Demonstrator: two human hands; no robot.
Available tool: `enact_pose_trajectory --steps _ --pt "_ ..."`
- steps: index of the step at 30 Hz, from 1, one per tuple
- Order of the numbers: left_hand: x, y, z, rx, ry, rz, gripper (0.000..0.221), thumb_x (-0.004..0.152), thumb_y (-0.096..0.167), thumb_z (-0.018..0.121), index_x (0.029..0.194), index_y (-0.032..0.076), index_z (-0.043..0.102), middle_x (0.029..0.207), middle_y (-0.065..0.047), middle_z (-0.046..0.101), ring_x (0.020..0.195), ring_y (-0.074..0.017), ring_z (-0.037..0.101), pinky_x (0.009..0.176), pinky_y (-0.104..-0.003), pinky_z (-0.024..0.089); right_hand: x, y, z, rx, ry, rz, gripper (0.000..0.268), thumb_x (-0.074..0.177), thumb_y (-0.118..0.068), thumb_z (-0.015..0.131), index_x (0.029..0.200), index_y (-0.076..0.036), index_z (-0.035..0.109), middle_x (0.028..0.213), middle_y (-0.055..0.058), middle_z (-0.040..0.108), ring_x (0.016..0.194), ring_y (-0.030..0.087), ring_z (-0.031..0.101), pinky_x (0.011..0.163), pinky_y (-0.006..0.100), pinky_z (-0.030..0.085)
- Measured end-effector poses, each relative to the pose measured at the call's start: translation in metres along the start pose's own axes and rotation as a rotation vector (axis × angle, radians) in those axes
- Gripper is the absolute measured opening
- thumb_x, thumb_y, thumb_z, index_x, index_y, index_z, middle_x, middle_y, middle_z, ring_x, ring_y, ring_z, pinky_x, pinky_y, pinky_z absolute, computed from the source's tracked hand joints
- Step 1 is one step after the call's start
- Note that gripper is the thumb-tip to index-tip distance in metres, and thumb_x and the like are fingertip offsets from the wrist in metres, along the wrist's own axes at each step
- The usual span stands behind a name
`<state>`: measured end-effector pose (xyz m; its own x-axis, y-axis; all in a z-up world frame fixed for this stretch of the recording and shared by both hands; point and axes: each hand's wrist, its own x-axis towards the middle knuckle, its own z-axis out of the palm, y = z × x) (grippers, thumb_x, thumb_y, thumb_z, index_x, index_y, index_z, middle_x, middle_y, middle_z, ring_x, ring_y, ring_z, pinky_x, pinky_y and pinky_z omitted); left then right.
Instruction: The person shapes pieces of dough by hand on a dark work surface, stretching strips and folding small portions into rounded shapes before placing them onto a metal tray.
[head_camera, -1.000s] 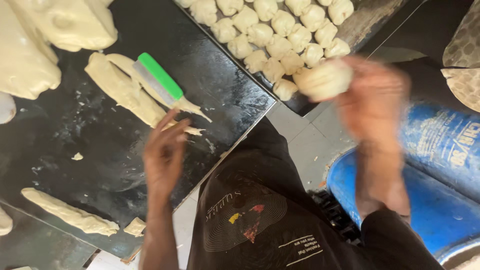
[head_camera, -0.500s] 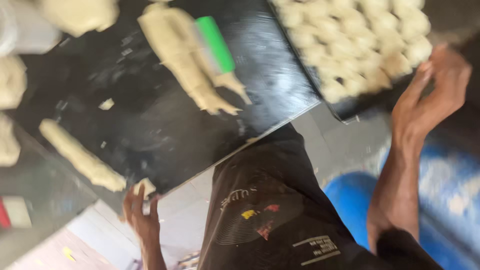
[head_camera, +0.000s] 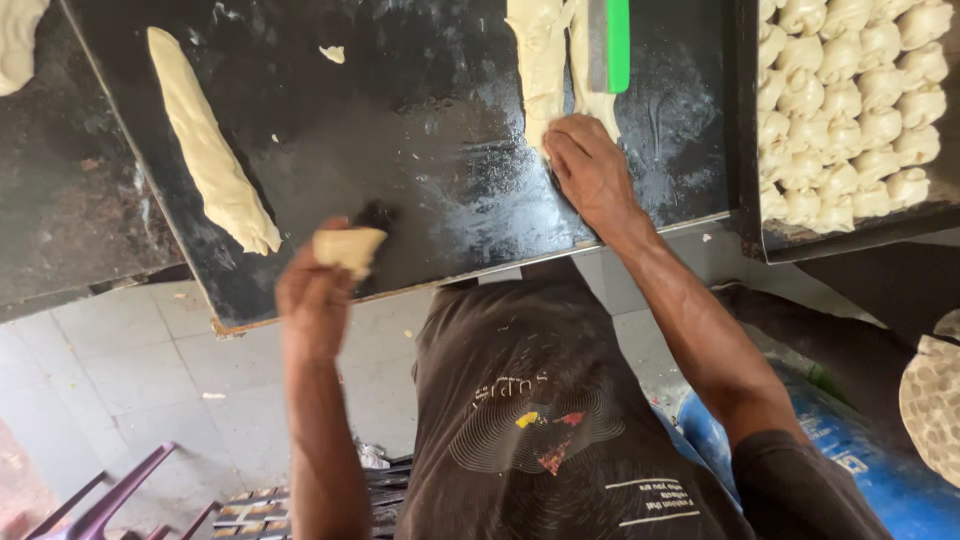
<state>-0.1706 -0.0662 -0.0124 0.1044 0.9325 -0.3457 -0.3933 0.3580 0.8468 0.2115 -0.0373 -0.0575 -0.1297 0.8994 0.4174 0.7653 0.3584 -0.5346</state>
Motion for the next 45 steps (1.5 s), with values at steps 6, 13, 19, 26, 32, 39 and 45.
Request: enact_pose_trajectory --steps 6,13,19,26,32,39,45 --pt "0.02 -0.041 0.044 0.039 -0.29 -0.329 0.049 0.096 0.01 0.064 0.141 -0.007 0.056 0.126 -0.018 0.069 0.114 -0.0217 0.066 0.097 -0.031 0.051 -0.056 -0.022 -0.007 -0.134 0.068 0.106 0.02 0.091 0.007 0.08 0.107 0.001 0.07 0.108 0.015 0.068 0.1 0.035 0.067 0.087 0.043 0.056" --pt "0.052 -0.034 0.066 0.791 -0.424 -0.151 0.041 0.094 0.026 0.076 0.124 0.0 0.073 0.105 -0.01 0.079 0.092 -0.0161 0.073 0.083 -0.028 0.057 -0.081 -0.11 -0.07 0.277 -0.149 0.779 0.019 0.101 -0.002 0.064 0.117 -0.005 0.075 0.112 0.008 0.075 0.101 0.019 0.072 0.084 0.033 0.057" --pt "0.041 -0.029 0.081 0.463 -0.926 -0.138 0.042 0.098 0.012 0.063 0.138 0.001 0.063 0.118 -0.012 0.075 0.105 -0.0119 0.067 0.095 -0.03 0.055 -0.03 -0.161 -0.035 0.468 -0.068 0.665 0.024 0.086 -0.004 0.078 0.107 -0.001 0.066 0.105 0.009 0.063 0.091 0.013 0.066 0.077 0.028 0.061" --pt "0.036 -0.017 0.072 0.539 -0.758 -0.173 0.038 0.094 0.008 0.065 0.131 0.002 0.068 0.114 -0.01 0.077 0.1 -0.0168 0.074 0.091 -0.031 0.061 -0.034 -0.184 -0.019 0.012 -0.162 0.112 0.028 0.09 -0.006 0.082 0.115 -0.001 0.071 0.111 0.01 0.064 0.099 0.031 0.063 0.085 0.043 0.054" --pt "0.033 -0.034 0.058 0.091 -0.713 -0.411 0.041 0.099 0.002 0.061 0.14 0.002 0.062 0.132 -0.012 0.063 0.112 -0.0213 0.066 0.098 -0.035 0.059 -0.033 -0.18 -0.014 0.006 -0.03 0.092 0.048 0.082 -0.006 0.089 0.123 -0.008 0.064 0.115 0.011 0.06 0.108 0.031 0.058 0.093 0.04 0.052" --pt "0.024 -0.047 0.087 0.102 -0.773 -0.096 0.033 0.1 -0.004 0.07 0.129 0.009 0.061 0.138 -0.009 0.054 0.122 -0.0188 0.063 0.103 -0.038 0.057 -0.017 -0.127 -0.047 1.053 -0.147 0.785 0.042 0.08 0.0 0.079 0.121 -0.007 0.071 0.117 0.013 0.066 0.109 0.019 0.067 0.091 0.032 0.057" --pt "0.042 -0.029 0.128 0.986 -0.707 0.198 0.044 0.091 0.004 0.071 0.135 0.011 0.068 0.122 -0.013 0.075 0.101 -0.023 0.072 0.091 -0.035 0.058 -0.001 -0.123 -0.083 0.609 -0.425 0.462 0.015 0.088 0.001 0.075 0.103 0.001 0.074 0.098 0.014 0.075 0.087 0.021 0.072 0.076 0.032 0.057"
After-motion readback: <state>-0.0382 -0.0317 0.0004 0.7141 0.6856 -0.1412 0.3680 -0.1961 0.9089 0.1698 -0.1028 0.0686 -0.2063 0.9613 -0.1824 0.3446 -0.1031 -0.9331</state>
